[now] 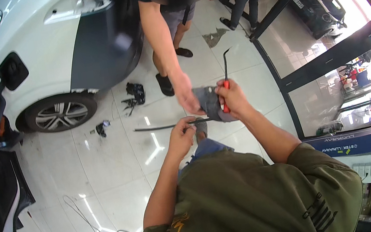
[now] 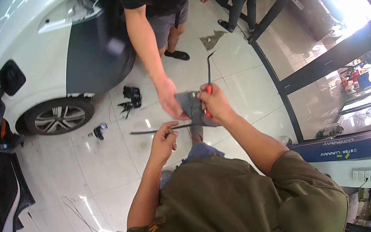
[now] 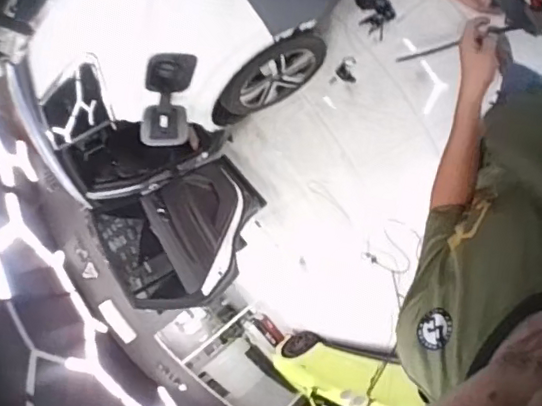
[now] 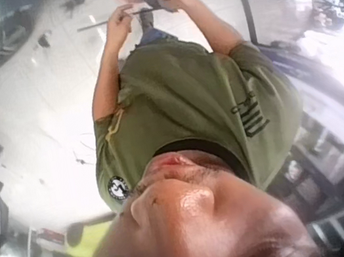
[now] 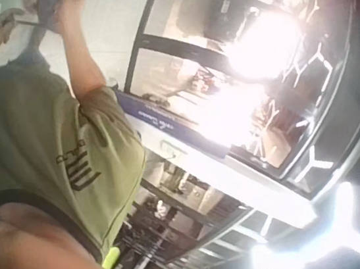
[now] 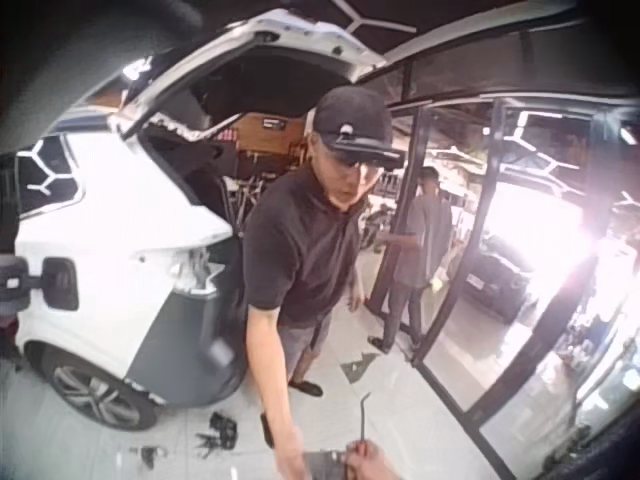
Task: The person removes a black rubber weatherstrip from the rear window of a white car using a red pry tool, then kneels to detach a wheel arch trim piece with a screwdriver. The removed parts are placed on the floor.
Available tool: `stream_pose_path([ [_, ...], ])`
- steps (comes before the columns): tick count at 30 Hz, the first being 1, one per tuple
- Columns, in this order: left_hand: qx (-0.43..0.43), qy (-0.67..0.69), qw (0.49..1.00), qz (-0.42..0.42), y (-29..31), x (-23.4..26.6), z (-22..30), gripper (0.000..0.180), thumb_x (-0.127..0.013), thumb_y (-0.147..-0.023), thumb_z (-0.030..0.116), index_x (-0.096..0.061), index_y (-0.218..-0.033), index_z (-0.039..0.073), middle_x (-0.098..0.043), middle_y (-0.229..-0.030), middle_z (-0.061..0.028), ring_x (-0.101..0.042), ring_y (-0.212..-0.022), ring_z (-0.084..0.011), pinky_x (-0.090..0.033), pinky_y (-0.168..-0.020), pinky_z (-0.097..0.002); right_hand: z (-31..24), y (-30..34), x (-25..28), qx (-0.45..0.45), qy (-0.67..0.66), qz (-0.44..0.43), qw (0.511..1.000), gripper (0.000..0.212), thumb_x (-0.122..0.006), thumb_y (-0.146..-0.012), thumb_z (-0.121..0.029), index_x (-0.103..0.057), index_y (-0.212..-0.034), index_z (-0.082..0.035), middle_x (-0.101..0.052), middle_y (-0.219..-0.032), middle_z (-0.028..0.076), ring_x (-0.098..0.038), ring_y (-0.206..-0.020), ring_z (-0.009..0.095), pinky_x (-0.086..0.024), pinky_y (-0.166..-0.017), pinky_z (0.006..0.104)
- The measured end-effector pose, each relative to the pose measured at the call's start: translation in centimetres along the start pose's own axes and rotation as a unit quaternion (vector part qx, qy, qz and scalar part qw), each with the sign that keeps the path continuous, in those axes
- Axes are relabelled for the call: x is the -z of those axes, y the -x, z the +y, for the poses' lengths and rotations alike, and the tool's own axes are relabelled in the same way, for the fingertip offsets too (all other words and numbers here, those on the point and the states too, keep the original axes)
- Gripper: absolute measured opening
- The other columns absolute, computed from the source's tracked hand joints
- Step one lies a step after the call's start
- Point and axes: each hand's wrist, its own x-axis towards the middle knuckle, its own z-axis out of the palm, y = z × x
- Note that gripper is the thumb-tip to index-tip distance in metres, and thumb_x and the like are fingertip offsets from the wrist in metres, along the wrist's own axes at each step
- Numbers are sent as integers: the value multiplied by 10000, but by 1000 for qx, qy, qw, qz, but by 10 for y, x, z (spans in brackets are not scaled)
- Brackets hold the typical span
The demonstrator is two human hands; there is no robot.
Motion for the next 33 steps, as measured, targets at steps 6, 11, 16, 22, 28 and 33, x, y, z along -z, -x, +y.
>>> stream_pose_path([
  [6, -47, 175, 983, -17, 71, 32, 10, 398, -441, -895, 32, -413, -1290, 4, -517, -1000, -106, -553, -801, -153, -478, -655, -283, -22, 15, -2, 18, -126, 54, 990, 226, -558, -841, -32, -468, -1047, -3, -495, -714, 32, -452, -496, 110, -386, -468, 244],
  [11, -35, 112, 991, 60, 81, 58, 11, 381, -460, -905, 23, -414, -1280, -25, -593, -979, -152, -581, -712, -159, -507, -625, -285, -58, -7, 10, 20, -227, 54, 972, 155, -536, -848, -3, -498, -998, 6, -504, -730, 31, -460, -521, 105, -396, -475, 266],
  [16, -23, 100, 993, 58, 69, 48, 4, 331, -542, -897, 75, -462, -1204, -19, -611, -897, -122, -577, -674, -140, -490, -595, -264, -59, -22, 26, -20, -278, 19, 960, 121, -489, -875, -48, -522, -988, -20, -500, -752, 20, -458, -555, 81, -436, -569, 287],
  [22, -16, 64, 995, 73, 37, 30, 9, 233, -567, -896, 105, -533, -1100, -1, -573, -814, -63, -564, -672, -130, -492, -597, -263, -47, -26, 46, -26, -293, 32, 955, 118, -453, -851, -34, -510, -954, -38, -531, -873, 59, -514, -663, 138, -492, -766, 384],
  [28, 6, 83, 988, 134, 13, 35, 16, 361, -559, -897, 109, -517, -1239, 0, -547, -914, -56, -554, -747, -133, -524, -669, -295, -1, -3, 58, -59, -247, -20, 967, 141, -453, -823, 2, -503, -952, -28, -559, -966, 99, -540, -929, 205, -443, -852, 326],
  [33, -12, 118, 981, 154, -14, 23, 50, 306, -555, -913, 141, -512, -1180, -2, -576, -912, -84, -587, -776, -161, -526, -685, -306, 21, -27, 66, -46, -233, -36, 971, 172, -457, -840, -10, -511, -1003, -26, -549, -1000, 81, -527, -946, 177, -421, -858, 288],
])
